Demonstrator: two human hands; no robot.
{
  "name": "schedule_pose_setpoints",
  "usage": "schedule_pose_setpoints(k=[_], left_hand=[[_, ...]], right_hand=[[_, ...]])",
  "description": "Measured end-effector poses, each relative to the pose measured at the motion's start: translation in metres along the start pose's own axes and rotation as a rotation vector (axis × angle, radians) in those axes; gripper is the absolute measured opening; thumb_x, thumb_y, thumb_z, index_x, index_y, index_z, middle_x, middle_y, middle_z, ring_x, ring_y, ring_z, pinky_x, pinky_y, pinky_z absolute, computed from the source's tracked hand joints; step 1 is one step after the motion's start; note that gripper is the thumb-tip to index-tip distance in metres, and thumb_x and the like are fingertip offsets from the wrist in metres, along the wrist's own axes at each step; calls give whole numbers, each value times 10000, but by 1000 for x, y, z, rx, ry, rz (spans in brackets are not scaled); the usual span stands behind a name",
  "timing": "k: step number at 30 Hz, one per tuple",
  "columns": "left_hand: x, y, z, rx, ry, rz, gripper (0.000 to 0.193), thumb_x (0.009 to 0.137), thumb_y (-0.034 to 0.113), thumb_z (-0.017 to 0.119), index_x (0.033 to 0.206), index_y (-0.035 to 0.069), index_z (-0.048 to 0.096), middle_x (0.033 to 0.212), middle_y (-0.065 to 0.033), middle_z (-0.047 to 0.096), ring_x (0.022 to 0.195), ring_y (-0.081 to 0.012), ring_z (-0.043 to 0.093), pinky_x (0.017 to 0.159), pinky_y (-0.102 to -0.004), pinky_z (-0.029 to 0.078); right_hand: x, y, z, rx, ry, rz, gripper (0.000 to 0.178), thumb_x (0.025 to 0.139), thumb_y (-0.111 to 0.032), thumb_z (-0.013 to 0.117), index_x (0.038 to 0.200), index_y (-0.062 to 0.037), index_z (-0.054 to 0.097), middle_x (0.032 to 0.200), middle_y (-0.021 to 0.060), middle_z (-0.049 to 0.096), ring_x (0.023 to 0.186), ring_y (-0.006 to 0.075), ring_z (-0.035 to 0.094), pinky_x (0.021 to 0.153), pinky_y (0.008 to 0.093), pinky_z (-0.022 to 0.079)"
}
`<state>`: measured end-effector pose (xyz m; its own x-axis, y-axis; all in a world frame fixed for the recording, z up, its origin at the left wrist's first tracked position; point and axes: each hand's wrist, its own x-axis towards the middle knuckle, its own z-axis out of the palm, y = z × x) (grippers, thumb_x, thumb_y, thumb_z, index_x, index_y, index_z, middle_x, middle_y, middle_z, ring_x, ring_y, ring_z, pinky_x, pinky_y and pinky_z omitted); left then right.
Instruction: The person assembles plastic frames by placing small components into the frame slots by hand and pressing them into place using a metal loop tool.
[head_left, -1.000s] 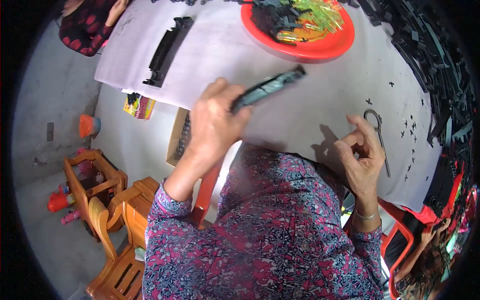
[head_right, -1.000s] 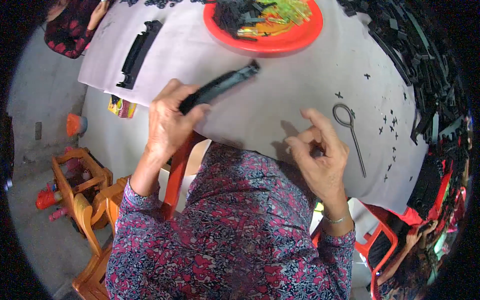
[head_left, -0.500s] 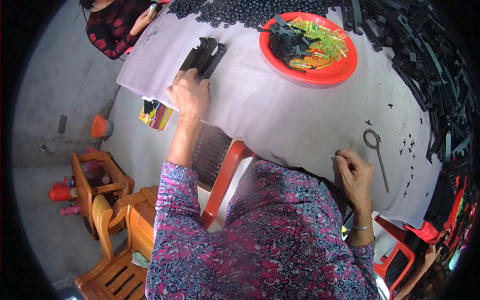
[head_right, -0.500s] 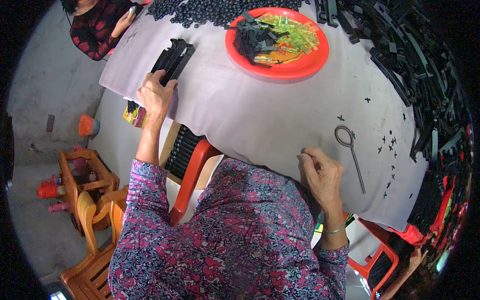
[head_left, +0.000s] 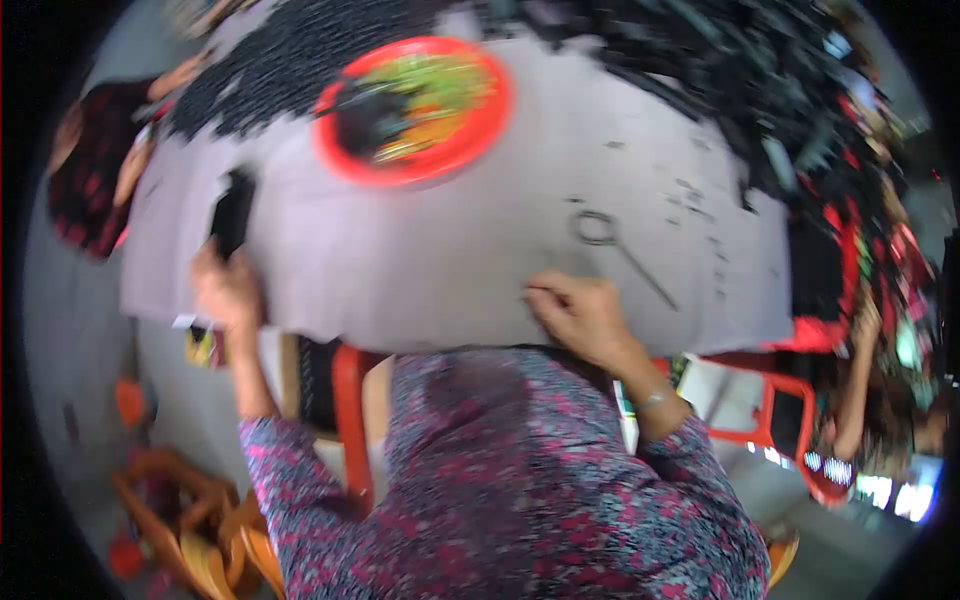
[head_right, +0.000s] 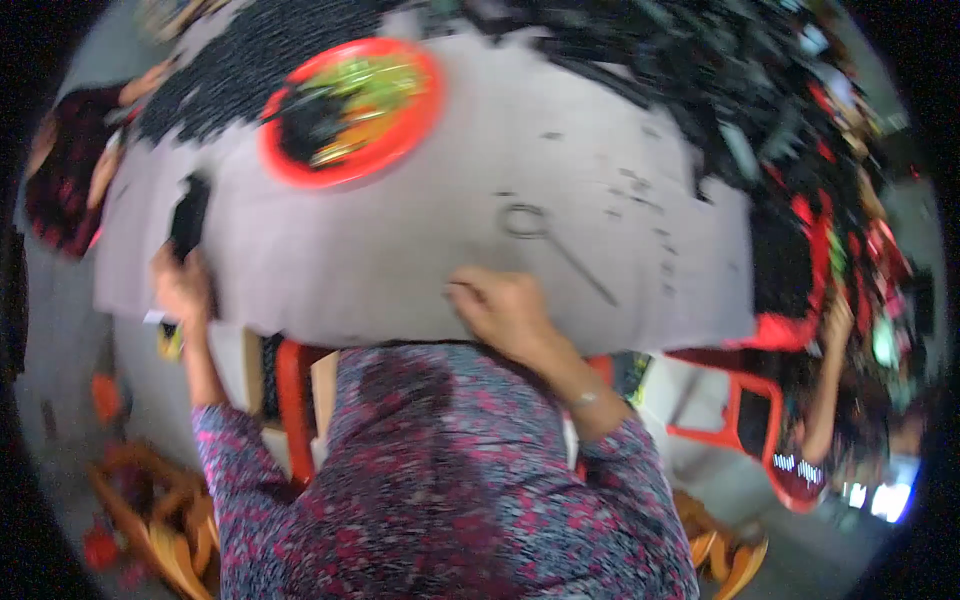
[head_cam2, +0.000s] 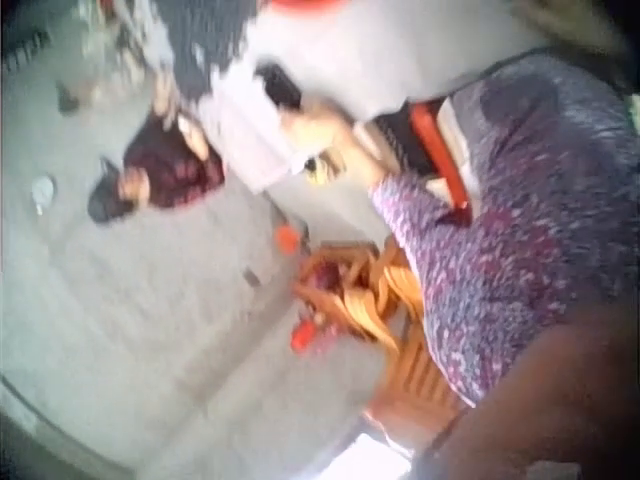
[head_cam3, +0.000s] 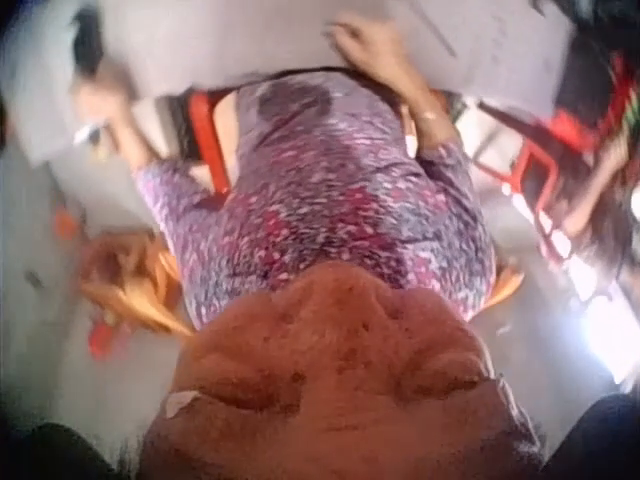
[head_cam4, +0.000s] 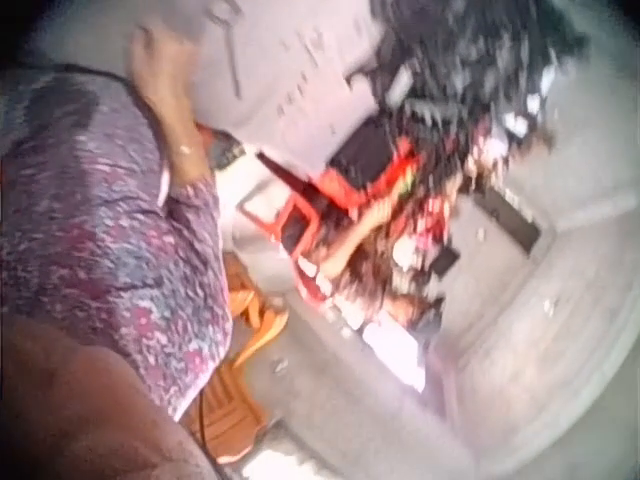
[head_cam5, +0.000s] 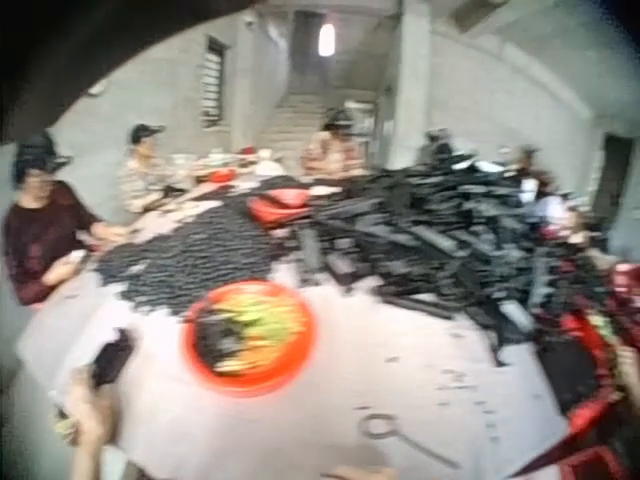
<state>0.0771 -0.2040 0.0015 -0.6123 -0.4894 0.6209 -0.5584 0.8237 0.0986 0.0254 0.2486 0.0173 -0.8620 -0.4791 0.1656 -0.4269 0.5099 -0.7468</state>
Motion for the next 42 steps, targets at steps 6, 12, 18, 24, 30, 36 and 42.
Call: schedule_pose_setpoints(k=[6,12,18,24,30,36,42], left_hand=[[1,14,-3,109,-31,-52,480,808,274,730,1236,91,613,1155,-133,582,1085,-363,564,883,-470,459],[-28,79,-19,-464,53,231,409,823,94,691,1217,20,610,1080,-171,547,1029,-346,539,915,-453,430],[-70,152,-38,-905,-365,169,278,829,34,676,1104,3,643,920,-123,576,885,-278,589,866,-414,459],[-72,154,-38,-951,-394,158,212,799,-19,676,1010,-2,660,796,-100,557,743,-255,569,723,-364,469],[-72,153,-33,-895,-412,189,198,796,-26,670,993,-12,661,770,-102,555,742,-257,570,736,-362,467],[-69,152,-40,-892,-395,223,194,784,-22,667,977,-15,655,769,-121,552,722,-269,561,723,-374,461],[-72,146,-41,-859,-370,220,170,785,-14,663,955,-24,655,771,-131,556,714,-280,563,717,-378,459]], right_hand=[[10,10,-33,-203,444,-43,192,784,-108,710,954,-25,674,722,85,618,676,257,588,625,362,486],[5,29,-59,-510,480,13,314,741,-140,752,998,-21,616,1020,132,542,939,308,523,781,433,446],[3,55,-63,-390,297,106,267,767,-161,737,959,-23,614,848,150,580,840,344,601,757,431,488],[19,77,-139,-319,672,251,499,724,-320,804,1021,23,596,910,178,622,846,315,621,721,420,500],[47,178,-226,-711,888,539,655,724,-474,778,1140,10,628,998,182,668,924,332,650,812,419,508],[63,183,-222,-365,816,668,556,749,-425,724,1078,15,641,1036,245,687,1023,358,657,870,450,498],[55,43,-146,-154,645,364,300,816,-284,716,968,-34,650,658,54,562,602,120,491,578,291,426]])
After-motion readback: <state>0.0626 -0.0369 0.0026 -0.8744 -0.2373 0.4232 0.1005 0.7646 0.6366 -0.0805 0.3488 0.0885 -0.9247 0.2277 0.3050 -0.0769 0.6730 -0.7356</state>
